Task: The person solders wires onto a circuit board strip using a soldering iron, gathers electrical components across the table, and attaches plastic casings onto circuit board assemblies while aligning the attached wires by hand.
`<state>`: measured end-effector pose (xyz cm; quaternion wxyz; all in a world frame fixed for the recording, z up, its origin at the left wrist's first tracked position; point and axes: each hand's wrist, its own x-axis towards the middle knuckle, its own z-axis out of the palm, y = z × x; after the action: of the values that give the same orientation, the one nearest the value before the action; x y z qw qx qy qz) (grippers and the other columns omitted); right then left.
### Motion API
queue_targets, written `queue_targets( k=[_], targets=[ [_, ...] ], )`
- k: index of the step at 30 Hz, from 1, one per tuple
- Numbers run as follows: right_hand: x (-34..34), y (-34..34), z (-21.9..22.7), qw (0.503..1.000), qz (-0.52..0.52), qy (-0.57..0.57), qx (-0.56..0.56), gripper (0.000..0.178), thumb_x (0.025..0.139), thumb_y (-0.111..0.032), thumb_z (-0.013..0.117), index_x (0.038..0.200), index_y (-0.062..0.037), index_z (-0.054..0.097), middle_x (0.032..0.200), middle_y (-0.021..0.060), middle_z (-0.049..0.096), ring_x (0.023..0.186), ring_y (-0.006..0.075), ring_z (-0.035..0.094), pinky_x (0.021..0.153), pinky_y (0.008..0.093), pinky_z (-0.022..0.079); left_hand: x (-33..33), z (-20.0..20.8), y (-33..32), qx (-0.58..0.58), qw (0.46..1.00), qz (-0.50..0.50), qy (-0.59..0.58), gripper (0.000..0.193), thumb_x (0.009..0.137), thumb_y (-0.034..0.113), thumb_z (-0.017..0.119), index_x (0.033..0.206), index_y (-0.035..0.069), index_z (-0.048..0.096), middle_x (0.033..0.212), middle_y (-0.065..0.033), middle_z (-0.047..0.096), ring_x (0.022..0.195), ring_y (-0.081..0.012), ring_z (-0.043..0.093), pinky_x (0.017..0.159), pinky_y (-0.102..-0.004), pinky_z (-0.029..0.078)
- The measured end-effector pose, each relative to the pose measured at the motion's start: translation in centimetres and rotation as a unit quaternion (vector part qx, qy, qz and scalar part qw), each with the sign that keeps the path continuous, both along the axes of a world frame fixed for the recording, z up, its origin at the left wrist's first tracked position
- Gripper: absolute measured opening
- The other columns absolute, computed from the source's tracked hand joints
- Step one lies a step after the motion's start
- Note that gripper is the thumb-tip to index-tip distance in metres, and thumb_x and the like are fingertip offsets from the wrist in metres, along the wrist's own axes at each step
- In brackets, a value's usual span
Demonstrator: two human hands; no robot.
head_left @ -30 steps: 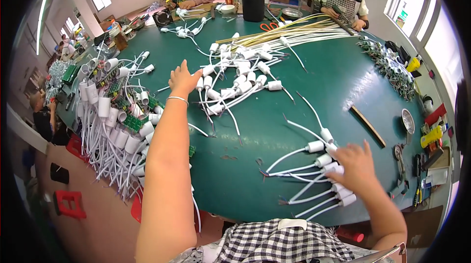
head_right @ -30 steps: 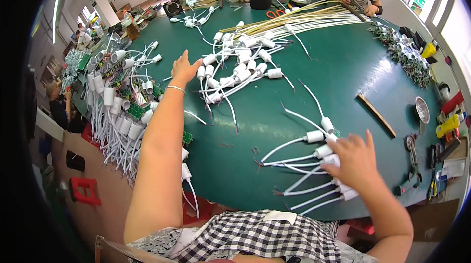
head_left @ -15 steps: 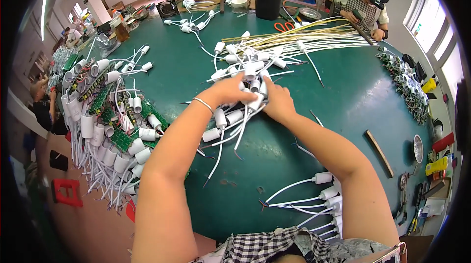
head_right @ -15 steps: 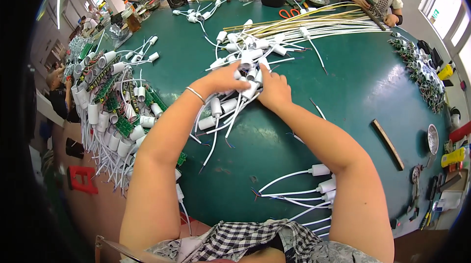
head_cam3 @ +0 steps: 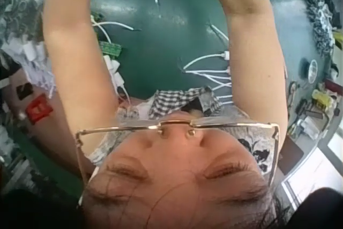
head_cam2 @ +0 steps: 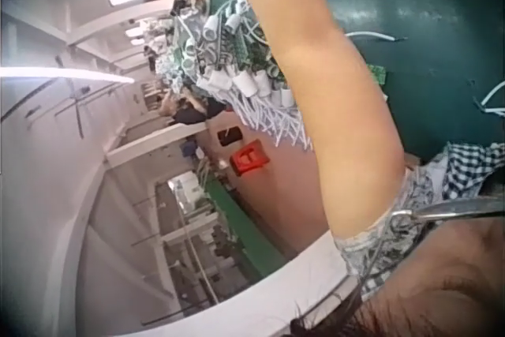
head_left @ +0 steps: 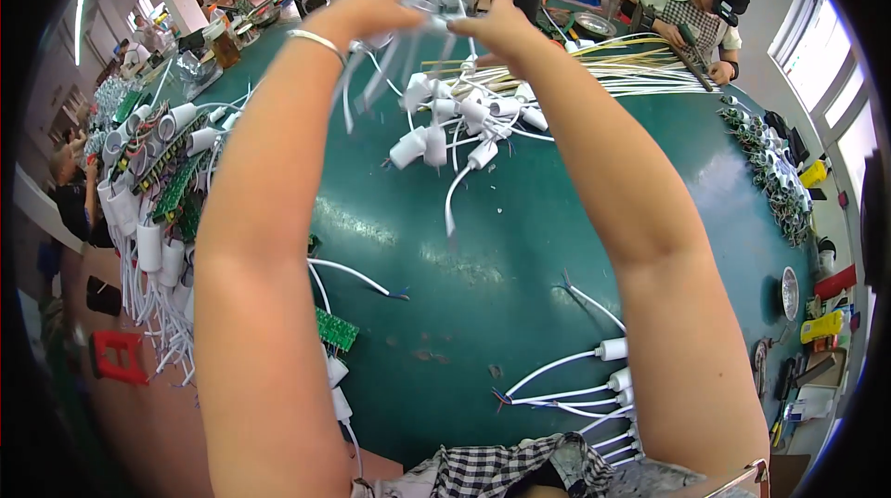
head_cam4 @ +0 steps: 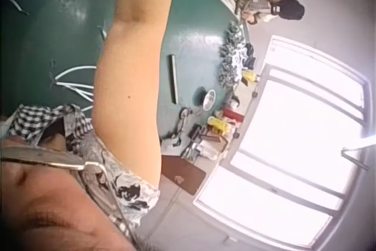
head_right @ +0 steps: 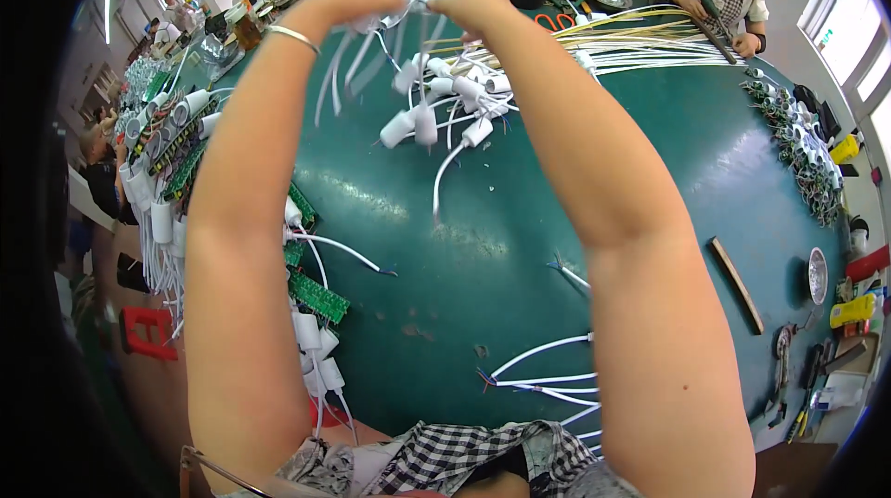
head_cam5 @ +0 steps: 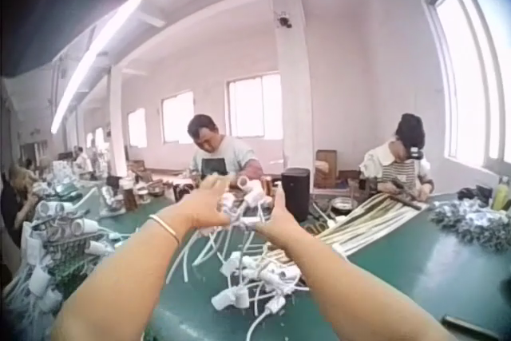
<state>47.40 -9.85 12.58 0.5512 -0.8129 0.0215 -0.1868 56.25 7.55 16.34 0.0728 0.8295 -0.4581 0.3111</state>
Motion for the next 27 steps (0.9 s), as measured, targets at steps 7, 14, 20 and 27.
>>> queue_targets(
  k=[7,14,20,27],
  targets=[
    [2.4,-12.0,-8.3,0.931,-0.1,0.06,-0.347,0.081,0.073,-0.038,0.069,0.137,-0.0063,0.031,0.127,0.021,0.048,0.115,0.033,0.05,0.098,0.0383,0.04,2.2,-7.2,2.4,0.047,0.983,0.05,0.172,0.093,0.067,0.056,0.069,0.143,0.024,0.025,0.14,-0.0256,0.03,0.13,-0.041,0.029,0.105,-0.0452,0.029],
    [-0.7,-18.9,-16.4,0.854,-0.276,0.306,-0.319,0.07,0.076,-0.04,0.066,0.135,-0.0147,0.039,0.121,0.014,0.055,0.121,0.0329,0.042,0.096,0.052,0.033,-8.1,-15.8,-6.3,0.159,0.972,0.098,0.146,0.109,0.051,0.051,0.08,0.142,0.033,0.023,0.142,-0.0167,0.029,0.126,-0.045,0.032,0.095,-0.0654,0.027],
    [0.1,-16.0,-16.6,0.955,-0.215,0.182,-0.089,0.029,0.079,-0.017,0.056,0.107,-0.0155,0.062,0.115,0.0078,0.059,0.119,0.0278,0.044,0.089,0.0537,0.037,-5.8,-15.4,-6.2,0.223,0.955,0.079,0.178,0.078,0.067,0.016,0.069,0.136,0.03,0.036,0.104,-0.01,0.058,0.099,-0.0287,0.057,0.078,-0.0403,0.042],
    [-0.1,-7.4,-14.1,0.857,0.059,0.138,-0.493,0.065,0.068,-0.021,0.062,0.131,-0.0246,0.043,0.129,0.0078,0.049,0.118,0.0286,0.046,0.093,0.0595,0.032,-4.8,-18.2,-4.3,0.142,0.983,-0.062,0.094,0.05,0.068,0.004,0.063,0.112,0.023,0.05,0.098,-0.0114,0.058,0.093,-0.0297,0.059,0.075,-0.0421,0.045]
  ],
)
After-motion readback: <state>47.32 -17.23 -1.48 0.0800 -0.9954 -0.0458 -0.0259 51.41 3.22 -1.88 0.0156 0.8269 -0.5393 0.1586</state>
